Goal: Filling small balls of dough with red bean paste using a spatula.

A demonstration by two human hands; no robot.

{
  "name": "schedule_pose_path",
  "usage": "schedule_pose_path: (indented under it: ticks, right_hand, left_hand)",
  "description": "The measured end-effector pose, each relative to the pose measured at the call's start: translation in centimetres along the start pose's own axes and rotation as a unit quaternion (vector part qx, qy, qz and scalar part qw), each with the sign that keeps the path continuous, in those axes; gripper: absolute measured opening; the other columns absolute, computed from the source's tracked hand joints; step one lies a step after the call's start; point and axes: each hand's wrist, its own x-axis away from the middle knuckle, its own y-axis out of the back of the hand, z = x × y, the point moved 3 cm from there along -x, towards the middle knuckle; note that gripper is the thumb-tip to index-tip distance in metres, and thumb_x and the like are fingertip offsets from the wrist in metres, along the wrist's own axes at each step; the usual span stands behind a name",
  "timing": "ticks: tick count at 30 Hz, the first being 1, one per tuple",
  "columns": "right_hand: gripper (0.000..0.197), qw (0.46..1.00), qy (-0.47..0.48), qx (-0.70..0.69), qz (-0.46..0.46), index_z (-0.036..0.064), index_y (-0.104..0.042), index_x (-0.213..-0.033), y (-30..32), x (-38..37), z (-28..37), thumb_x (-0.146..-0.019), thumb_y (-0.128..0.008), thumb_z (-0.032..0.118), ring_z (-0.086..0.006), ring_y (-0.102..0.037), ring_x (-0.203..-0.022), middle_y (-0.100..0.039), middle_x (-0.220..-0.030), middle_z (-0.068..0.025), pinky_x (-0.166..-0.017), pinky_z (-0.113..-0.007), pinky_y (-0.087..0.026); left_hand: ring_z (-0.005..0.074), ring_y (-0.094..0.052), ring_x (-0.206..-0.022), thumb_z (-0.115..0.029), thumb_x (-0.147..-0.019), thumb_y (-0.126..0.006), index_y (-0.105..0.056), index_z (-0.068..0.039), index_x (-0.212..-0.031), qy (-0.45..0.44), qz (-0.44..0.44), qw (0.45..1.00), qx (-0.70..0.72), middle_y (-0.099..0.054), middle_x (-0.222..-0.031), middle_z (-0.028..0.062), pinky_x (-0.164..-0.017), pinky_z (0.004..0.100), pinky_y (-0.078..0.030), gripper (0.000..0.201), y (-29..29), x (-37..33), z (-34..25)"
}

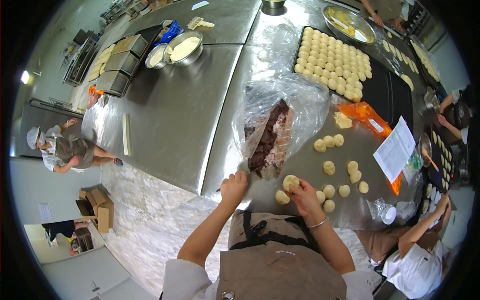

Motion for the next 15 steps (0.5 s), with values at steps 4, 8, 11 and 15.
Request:
schedule_pose_path:
  ticks: [4,8,11,15]
  right_hand:
    - [0.033,1.000,-0.007,0.011,0.017,-0.0039,-0.052,-0.122,0.6,0.2,-1.3,-0.090,-0.059,-0.002,-0.0220,-0.062,-0.105,-0.061,-0.114,-0.0112,-0.096,-0.037,-0.053]
    - [0.027,0.998,0.031,-0.012,0.058,-0.0039,-0.054,-0.118,2.0,-0.1,-1.8,-0.091,-0.056,0.000,-0.0232,-0.062,-0.103,-0.060,-0.112,-0.0106,-0.094,-0.039,-0.054]
    - [0.024,1.000,0.015,-0.001,0.003,-0.0041,-0.055,-0.115,3.8,-0.5,-2.2,-0.092,-0.057,0.001,-0.0228,-0.064,-0.093,-0.061,-0.106,-0.0113,-0.086,-0.039,-0.057]
    - [0.026,1.000,-0.001,-0.013,0.016,-0.0048,-0.055,-0.116,3.6,-1.7,-2.4,-0.091,-0.058,0.001,-0.0228,-0.064,-0.089,-0.062,-0.104,-0.0113,-0.082,-0.038,-0.058]
  left_hand:
    - [0.0295,-0.067,-0.068,-0.019,-0.087,-0.053,-0.057,-0.010,-0.093,0.128,0.121,0.978,0.108,-0.066,-0.075,0.0122,-0.055,0.0459,-0.050,0.011,-3.2,1.6,-0.1]
    - [0.0346,-0.065,-0.095,-0.032,-0.094,-0.045,-0.062,-0.009,-0.107,0.148,0.227,0.896,0.353,-0.068,-0.102,0.0159,-0.084,0.0462,-0.049,0.032,-8.9,3.5,-1.3]
    - [0.0188,-0.059,-0.075,-0.026,-0.098,-0.049,-0.069,-0.012,-0.103,0.152,0.202,0.819,0.515,-0.065,-0.083,0.0074,-0.071,0.0347,-0.048,0.025,-6.7,4.0,-2.5]
    - [0.0094,-0.047,-0.062,-0.030,-0.104,-0.045,-0.066,-0.009,-0.108,0.178,0.197,0.685,0.679,-0.052,-0.069,-0.0002,-0.058,0.0262,-0.040,0.030,-1.7,3.9,-4.4]
